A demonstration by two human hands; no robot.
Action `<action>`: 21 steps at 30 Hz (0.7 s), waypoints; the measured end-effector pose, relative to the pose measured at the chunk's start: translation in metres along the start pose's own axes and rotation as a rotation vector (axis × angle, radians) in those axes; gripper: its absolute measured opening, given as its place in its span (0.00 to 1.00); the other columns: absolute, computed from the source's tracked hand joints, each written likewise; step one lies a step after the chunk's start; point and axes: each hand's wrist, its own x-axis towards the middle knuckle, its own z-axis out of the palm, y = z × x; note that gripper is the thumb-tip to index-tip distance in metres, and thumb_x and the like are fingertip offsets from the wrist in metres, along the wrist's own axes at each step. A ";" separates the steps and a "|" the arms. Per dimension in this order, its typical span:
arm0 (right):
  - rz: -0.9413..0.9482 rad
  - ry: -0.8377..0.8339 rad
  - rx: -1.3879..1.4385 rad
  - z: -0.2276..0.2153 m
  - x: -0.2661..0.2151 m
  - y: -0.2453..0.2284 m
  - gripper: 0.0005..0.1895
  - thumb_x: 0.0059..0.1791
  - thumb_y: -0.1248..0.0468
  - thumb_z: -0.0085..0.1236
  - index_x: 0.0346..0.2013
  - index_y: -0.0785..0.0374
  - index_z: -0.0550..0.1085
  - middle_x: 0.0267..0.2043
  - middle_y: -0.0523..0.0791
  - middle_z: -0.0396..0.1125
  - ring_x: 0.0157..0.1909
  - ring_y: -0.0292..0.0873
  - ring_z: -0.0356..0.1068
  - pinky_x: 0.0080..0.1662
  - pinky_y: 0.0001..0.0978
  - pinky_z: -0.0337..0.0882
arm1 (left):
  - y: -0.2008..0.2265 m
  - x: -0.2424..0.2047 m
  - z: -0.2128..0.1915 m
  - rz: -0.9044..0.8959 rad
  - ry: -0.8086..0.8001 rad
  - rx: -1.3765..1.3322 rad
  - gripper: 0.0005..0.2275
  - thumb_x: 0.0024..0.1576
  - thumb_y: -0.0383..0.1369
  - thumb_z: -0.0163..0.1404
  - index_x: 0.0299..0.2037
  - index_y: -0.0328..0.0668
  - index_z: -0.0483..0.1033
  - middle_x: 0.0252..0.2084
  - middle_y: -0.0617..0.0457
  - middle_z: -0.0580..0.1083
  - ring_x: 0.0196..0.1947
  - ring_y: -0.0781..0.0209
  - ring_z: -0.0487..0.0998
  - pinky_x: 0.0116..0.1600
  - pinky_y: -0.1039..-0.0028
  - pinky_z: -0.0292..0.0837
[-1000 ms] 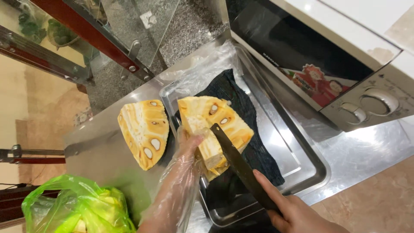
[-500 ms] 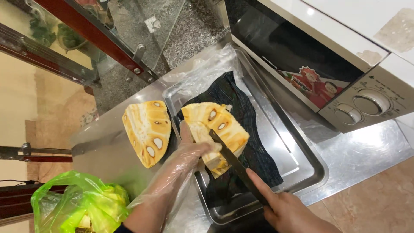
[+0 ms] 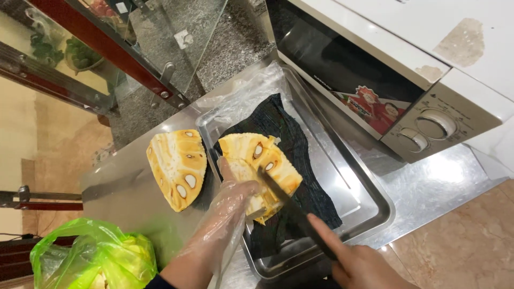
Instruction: Cutting and cleaning a jackfruit into smaller pieces on a metal preparation surface
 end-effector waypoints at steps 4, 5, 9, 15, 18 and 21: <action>0.249 0.057 0.024 -0.016 -0.014 -0.031 0.55 0.52 0.58 0.49 0.80 0.15 0.28 0.23 0.46 0.70 0.31 0.42 0.76 0.43 0.26 0.70 | 0.004 -0.014 -0.005 -0.036 0.011 0.029 0.46 0.34 0.18 0.53 0.69 0.49 0.50 0.61 0.32 0.74 0.53 0.39 0.80 0.52 0.49 0.80; 0.267 0.069 0.040 -0.018 -0.012 -0.037 0.55 0.52 0.58 0.48 0.80 0.14 0.28 0.23 0.47 0.69 0.33 0.45 0.76 0.44 0.27 0.70 | 0.006 -0.014 -0.005 -0.044 0.013 0.038 0.46 0.35 0.18 0.53 0.69 0.49 0.50 0.61 0.32 0.74 0.54 0.39 0.80 0.52 0.49 0.80; 0.118 0.066 -0.059 0.012 0.017 -0.026 0.57 0.49 0.60 0.47 0.80 0.21 0.26 0.27 0.47 0.73 0.34 0.50 0.76 0.43 0.36 0.71 | 0.009 -0.021 -0.006 -0.076 0.013 0.056 0.45 0.35 0.18 0.52 0.69 0.50 0.50 0.62 0.34 0.74 0.54 0.40 0.80 0.53 0.50 0.80; 0.099 0.098 -0.113 0.030 0.027 -0.031 0.54 0.50 0.60 0.43 0.81 0.30 0.24 0.27 0.45 0.73 0.31 0.55 0.72 0.39 0.46 0.70 | 0.015 -0.030 -0.015 -0.136 0.023 0.086 0.44 0.37 0.19 0.51 0.70 0.53 0.51 0.62 0.36 0.74 0.56 0.42 0.80 0.54 0.51 0.79; 0.131 0.163 -0.164 0.033 0.020 -0.031 0.54 0.49 0.58 0.44 0.81 0.29 0.25 0.30 0.50 0.75 0.34 0.60 0.74 0.40 0.50 0.70 | 0.019 -0.031 -0.014 -0.165 0.035 0.096 0.44 0.38 0.19 0.50 0.70 0.54 0.51 0.63 0.38 0.74 0.56 0.42 0.79 0.55 0.52 0.79; 0.215 0.124 -0.070 0.031 0.006 -0.034 0.53 0.51 0.58 0.44 0.81 0.23 0.27 0.22 0.48 0.69 0.30 0.52 0.73 0.40 0.37 0.69 | 0.026 -0.029 -0.010 -0.191 0.054 0.101 0.43 0.39 0.19 0.49 0.71 0.55 0.51 0.63 0.39 0.74 0.57 0.43 0.79 0.56 0.53 0.79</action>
